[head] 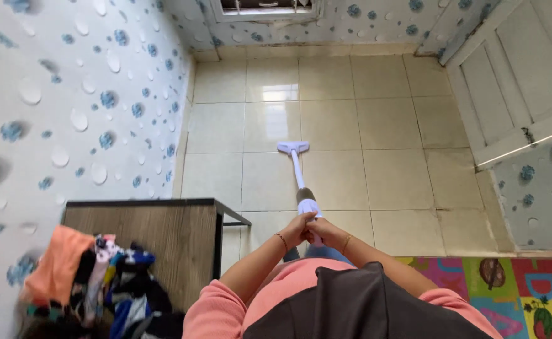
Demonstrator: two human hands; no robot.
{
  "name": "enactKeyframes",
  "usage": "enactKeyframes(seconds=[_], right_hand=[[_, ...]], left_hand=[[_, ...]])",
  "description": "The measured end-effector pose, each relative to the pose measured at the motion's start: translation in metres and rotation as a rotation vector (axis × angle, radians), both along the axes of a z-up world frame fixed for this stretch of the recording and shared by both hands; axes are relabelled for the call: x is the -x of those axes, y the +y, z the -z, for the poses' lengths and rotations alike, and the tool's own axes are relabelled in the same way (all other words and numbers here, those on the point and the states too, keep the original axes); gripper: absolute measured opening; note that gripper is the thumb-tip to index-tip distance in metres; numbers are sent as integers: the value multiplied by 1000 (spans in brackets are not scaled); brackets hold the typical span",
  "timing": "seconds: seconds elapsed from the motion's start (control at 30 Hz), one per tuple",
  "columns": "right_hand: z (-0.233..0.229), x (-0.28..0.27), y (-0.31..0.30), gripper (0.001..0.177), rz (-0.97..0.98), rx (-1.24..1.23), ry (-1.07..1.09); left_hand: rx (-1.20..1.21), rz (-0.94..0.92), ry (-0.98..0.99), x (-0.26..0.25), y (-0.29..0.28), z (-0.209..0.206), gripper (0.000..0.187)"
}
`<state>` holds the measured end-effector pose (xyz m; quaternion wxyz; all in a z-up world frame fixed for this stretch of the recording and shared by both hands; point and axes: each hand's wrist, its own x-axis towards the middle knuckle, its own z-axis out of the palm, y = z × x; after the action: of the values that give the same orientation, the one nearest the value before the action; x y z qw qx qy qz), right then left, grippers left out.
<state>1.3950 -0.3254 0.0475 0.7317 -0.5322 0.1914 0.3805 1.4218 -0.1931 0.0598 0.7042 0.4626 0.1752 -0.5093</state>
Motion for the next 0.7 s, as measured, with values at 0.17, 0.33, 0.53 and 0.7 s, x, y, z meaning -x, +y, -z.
enactKeyframes(seconds=[0.17, 0.33, 0.53, 0.7], right_hand=[[-12, -70, 6, 16, -39, 69, -17], [-22, -154, 5, 15, -57, 91, 2], [-45, -285, -1, 14, -166, 117, 10], [-46, -387, -5, 19, -266, 124, -36]], left_hand=[[-16, -44, -20, -65, 4, 0, 49], [58, -43, 31, -147, 3, 13, 55], [93, -154, 17, -270, -7, 18, 62], [6, -206, 32, -360, -3, -17, 64]])
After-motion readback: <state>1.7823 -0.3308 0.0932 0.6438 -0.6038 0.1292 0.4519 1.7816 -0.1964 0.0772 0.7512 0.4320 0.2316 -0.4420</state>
